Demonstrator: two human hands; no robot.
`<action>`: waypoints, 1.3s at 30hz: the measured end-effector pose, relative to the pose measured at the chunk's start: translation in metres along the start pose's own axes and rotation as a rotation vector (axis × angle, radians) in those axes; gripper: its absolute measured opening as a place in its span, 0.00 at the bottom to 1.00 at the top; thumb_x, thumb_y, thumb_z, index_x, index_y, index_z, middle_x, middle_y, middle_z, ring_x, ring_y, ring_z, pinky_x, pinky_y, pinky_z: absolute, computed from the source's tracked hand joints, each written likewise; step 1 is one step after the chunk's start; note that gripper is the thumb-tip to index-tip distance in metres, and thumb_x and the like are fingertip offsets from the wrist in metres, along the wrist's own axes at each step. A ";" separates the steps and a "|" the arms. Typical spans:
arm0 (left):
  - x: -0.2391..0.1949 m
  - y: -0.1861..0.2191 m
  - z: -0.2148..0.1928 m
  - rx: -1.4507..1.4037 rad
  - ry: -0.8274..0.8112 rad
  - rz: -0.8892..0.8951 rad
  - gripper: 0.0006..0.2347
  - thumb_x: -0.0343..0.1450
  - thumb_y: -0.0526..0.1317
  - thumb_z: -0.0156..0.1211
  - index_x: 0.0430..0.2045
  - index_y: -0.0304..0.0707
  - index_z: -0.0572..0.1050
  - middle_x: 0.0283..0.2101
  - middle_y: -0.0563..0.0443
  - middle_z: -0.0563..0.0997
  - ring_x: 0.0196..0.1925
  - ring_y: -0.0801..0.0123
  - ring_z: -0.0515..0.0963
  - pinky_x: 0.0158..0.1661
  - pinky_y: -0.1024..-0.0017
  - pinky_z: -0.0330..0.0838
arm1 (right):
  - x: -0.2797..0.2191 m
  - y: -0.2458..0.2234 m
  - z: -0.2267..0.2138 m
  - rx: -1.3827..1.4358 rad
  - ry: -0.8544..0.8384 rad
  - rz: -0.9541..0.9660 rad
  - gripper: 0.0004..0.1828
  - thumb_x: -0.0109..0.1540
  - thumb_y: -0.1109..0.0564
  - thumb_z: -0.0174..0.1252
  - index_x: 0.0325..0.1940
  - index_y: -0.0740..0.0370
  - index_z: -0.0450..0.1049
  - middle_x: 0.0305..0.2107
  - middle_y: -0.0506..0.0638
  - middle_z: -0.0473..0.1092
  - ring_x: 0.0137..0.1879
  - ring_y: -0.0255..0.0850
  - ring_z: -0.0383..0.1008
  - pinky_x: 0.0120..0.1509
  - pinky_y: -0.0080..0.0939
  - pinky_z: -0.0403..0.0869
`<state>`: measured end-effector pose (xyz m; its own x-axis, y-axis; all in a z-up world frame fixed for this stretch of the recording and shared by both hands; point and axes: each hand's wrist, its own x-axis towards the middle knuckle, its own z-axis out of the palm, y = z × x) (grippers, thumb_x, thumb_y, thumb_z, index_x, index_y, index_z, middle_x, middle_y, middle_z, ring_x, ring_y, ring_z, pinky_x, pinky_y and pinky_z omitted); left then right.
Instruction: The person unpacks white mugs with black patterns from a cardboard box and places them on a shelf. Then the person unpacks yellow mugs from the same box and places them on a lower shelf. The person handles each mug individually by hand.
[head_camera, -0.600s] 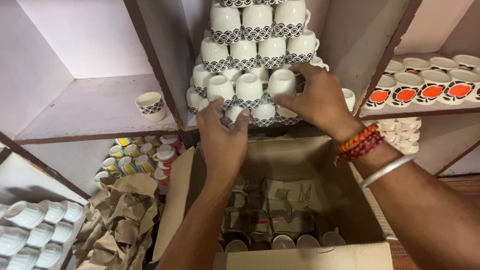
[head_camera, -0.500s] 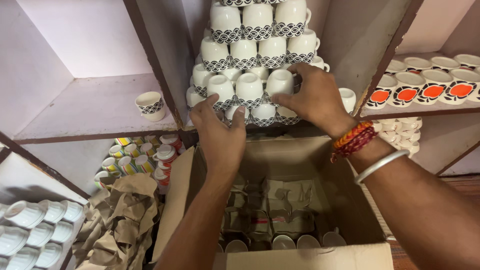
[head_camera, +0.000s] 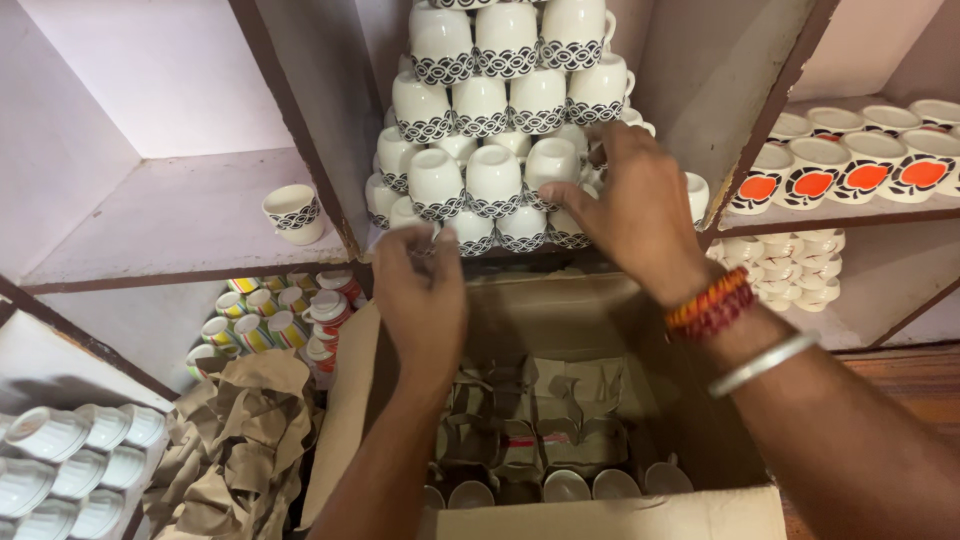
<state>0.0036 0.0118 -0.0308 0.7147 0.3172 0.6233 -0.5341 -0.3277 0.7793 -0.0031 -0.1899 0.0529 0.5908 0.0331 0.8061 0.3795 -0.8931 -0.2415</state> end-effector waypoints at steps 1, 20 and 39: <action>-0.003 -0.007 -0.003 0.057 -0.078 -0.079 0.11 0.73 0.42 0.64 0.38 0.30 0.77 0.37 0.43 0.79 0.33 0.60 0.78 0.40 0.61 0.75 | -0.006 -0.004 -0.003 -0.008 -0.045 0.033 0.26 0.57 0.46 0.74 0.45 0.70 0.77 0.32 0.60 0.77 0.34 0.48 0.78 0.37 0.46 0.76; -0.054 -0.183 0.010 1.052 -1.678 -0.391 0.14 0.73 0.38 0.57 0.52 0.38 0.78 0.58 0.38 0.78 0.59 0.49 0.79 0.55 0.58 0.75 | -0.114 -0.015 0.067 0.274 -0.743 0.181 0.12 0.58 0.49 0.65 0.35 0.59 0.83 0.28 0.57 0.79 0.34 0.53 0.81 0.43 0.49 0.78; -0.025 -0.070 -0.015 0.837 -0.782 -0.279 0.19 0.73 0.55 0.55 0.40 0.35 0.78 0.42 0.33 0.82 0.49 0.41 0.81 0.51 0.51 0.73 | -0.127 0.010 0.090 0.576 -0.595 0.556 0.13 0.65 0.53 0.55 0.47 0.62 0.80 0.26 0.46 0.80 0.23 0.33 0.78 0.28 0.35 0.75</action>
<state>0.0167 0.0400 -0.0999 0.9978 -0.0659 0.0018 -0.0606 -0.9073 0.4162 -0.0107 -0.1627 -0.1007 0.9902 0.0363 0.1347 0.1346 -0.5007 -0.8551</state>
